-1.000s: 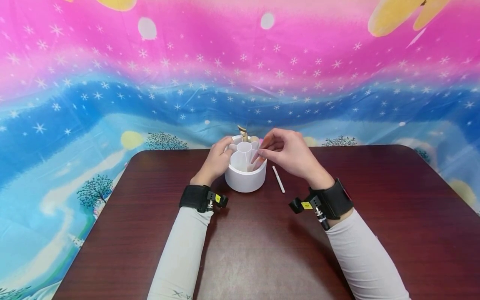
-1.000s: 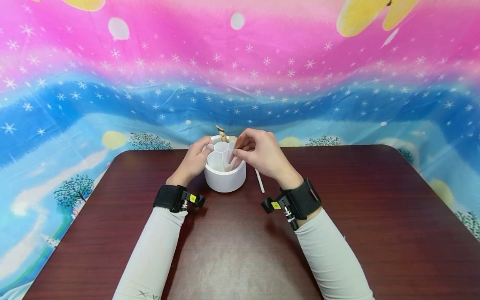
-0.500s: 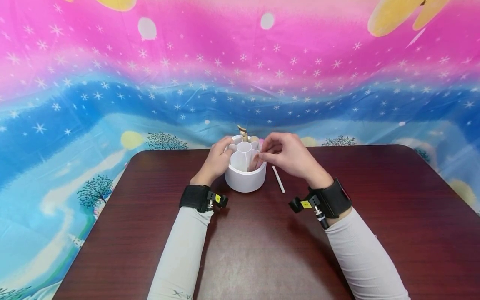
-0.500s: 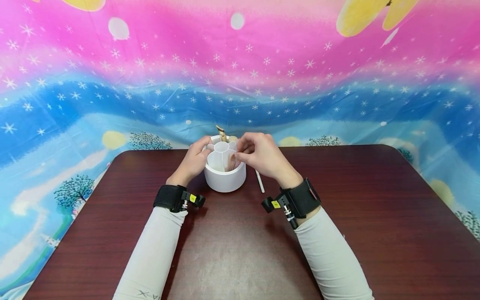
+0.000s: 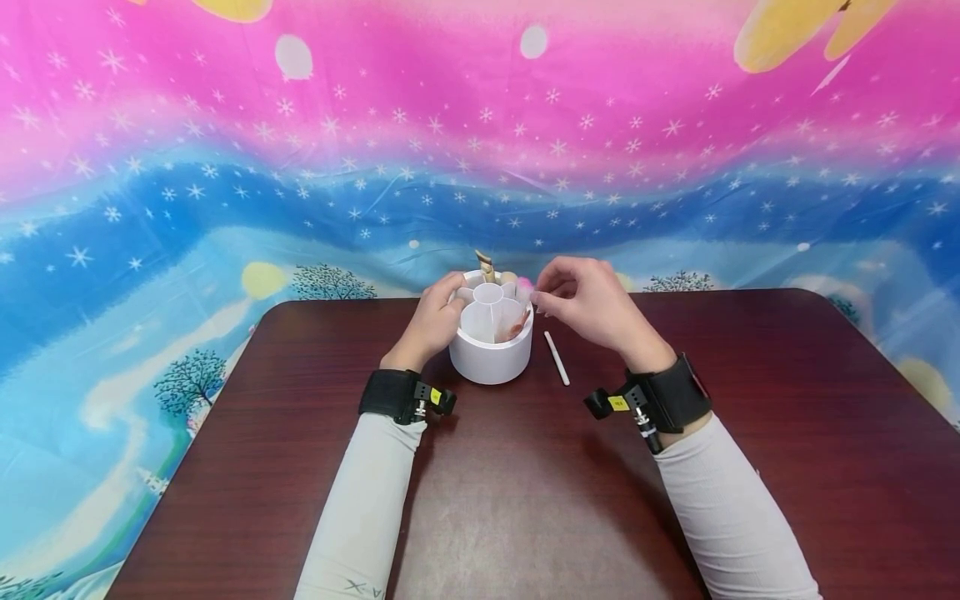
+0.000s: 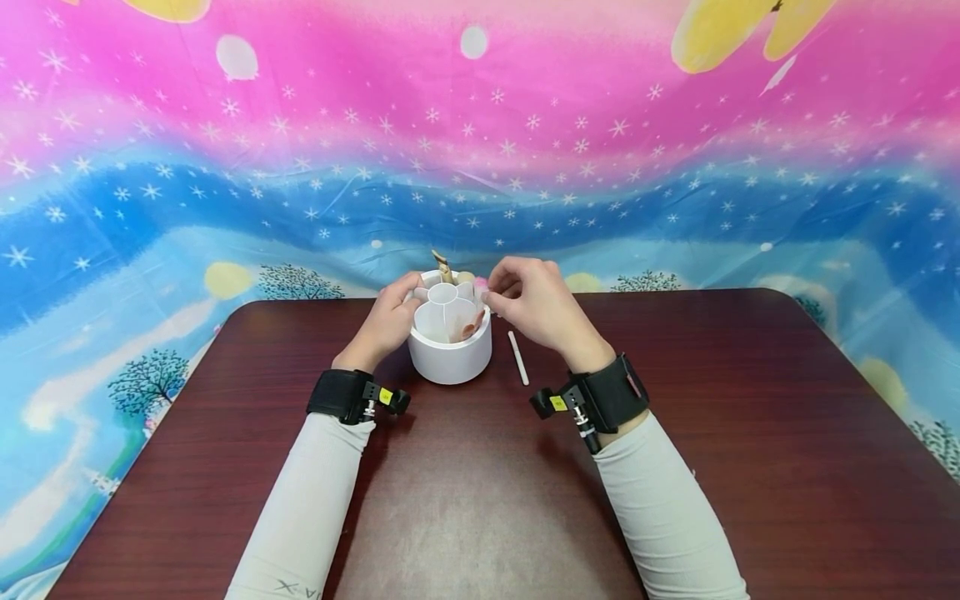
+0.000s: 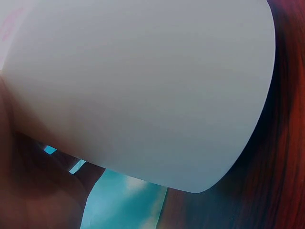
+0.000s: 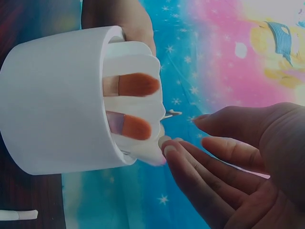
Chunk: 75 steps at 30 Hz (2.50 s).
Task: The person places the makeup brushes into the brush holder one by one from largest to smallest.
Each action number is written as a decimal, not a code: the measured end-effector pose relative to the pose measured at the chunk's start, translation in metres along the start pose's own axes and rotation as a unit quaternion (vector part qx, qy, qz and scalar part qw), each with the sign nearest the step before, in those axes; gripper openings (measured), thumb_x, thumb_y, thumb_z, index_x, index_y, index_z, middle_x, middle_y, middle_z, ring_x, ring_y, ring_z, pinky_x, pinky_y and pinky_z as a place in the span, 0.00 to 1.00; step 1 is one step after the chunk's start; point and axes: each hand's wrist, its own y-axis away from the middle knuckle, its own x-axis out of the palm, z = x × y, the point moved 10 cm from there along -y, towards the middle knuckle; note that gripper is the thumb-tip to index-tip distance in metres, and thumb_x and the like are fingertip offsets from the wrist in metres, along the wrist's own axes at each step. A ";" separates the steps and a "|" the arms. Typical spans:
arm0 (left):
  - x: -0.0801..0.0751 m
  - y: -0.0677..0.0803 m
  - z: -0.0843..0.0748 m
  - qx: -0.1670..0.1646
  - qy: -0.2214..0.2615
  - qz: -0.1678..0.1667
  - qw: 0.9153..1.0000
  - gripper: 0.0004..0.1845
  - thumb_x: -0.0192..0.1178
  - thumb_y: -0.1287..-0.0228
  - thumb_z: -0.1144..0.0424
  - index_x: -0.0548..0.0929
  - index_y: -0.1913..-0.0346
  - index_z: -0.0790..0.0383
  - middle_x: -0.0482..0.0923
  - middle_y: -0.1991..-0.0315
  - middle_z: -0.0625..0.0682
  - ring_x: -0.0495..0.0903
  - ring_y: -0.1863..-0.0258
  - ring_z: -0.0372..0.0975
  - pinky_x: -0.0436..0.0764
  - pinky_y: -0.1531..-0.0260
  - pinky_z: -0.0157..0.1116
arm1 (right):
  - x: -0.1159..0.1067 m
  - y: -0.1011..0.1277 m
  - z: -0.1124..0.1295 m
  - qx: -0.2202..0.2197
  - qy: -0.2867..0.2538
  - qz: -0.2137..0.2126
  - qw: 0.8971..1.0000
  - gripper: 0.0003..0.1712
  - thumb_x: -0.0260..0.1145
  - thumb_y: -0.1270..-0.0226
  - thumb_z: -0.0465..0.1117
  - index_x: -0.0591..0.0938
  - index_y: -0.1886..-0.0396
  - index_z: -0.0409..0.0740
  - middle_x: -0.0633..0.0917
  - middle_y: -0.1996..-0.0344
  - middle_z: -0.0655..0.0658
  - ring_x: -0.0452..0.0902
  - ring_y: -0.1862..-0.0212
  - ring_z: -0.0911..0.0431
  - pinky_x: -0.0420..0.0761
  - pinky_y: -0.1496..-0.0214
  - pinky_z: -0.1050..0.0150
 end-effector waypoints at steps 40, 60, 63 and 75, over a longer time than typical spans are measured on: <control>0.000 0.001 -0.001 -0.003 -0.001 0.003 1.000 0.09 0.47 0.32 0.74 0.67 0.71 0.62 0.79 0.45 0.55 0.73 0.45 0.47 0.72 0.44 0.49 | 0.046 -0.003 -0.083 0.095 0.186 0.144 0.967 0.18 0.70 0.36 0.36 0.83 0.50 0.29 0.86 0.58 0.35 0.81 0.55 0.44 0.80 0.51 0.48; 0.001 0.001 0.000 -0.002 0.002 0.007 1.000 0.10 0.47 0.30 0.74 0.66 0.71 0.62 0.78 0.41 0.54 0.73 0.42 0.46 0.71 0.43 0.49 | 0.063 0.005 -0.097 0.137 0.223 0.188 0.947 0.03 0.68 0.37 0.33 0.81 0.69 0.40 0.79 0.69 0.42 0.75 0.67 0.48 0.75 0.65 0.56; 0.000 0.000 -0.001 0.000 0.002 0.006 1.000 0.10 0.47 0.30 0.73 0.67 0.71 0.62 0.79 0.42 0.55 0.72 0.43 0.46 0.71 0.44 0.48 | 0.063 0.007 -0.098 0.137 0.219 0.190 0.947 0.03 0.66 0.37 0.30 0.79 0.69 0.40 0.78 0.69 0.41 0.74 0.67 0.49 0.74 0.66 0.57; 0.001 0.001 0.000 -0.006 0.000 0.006 1.000 0.09 0.47 0.31 0.74 0.68 0.70 0.62 0.79 0.42 0.54 0.73 0.42 0.46 0.72 0.41 0.50 | 0.056 0.003 -0.098 0.135 0.214 0.173 0.952 0.03 0.64 0.36 0.29 0.80 0.70 0.38 0.79 0.74 0.42 0.76 0.71 0.50 0.75 0.68 0.59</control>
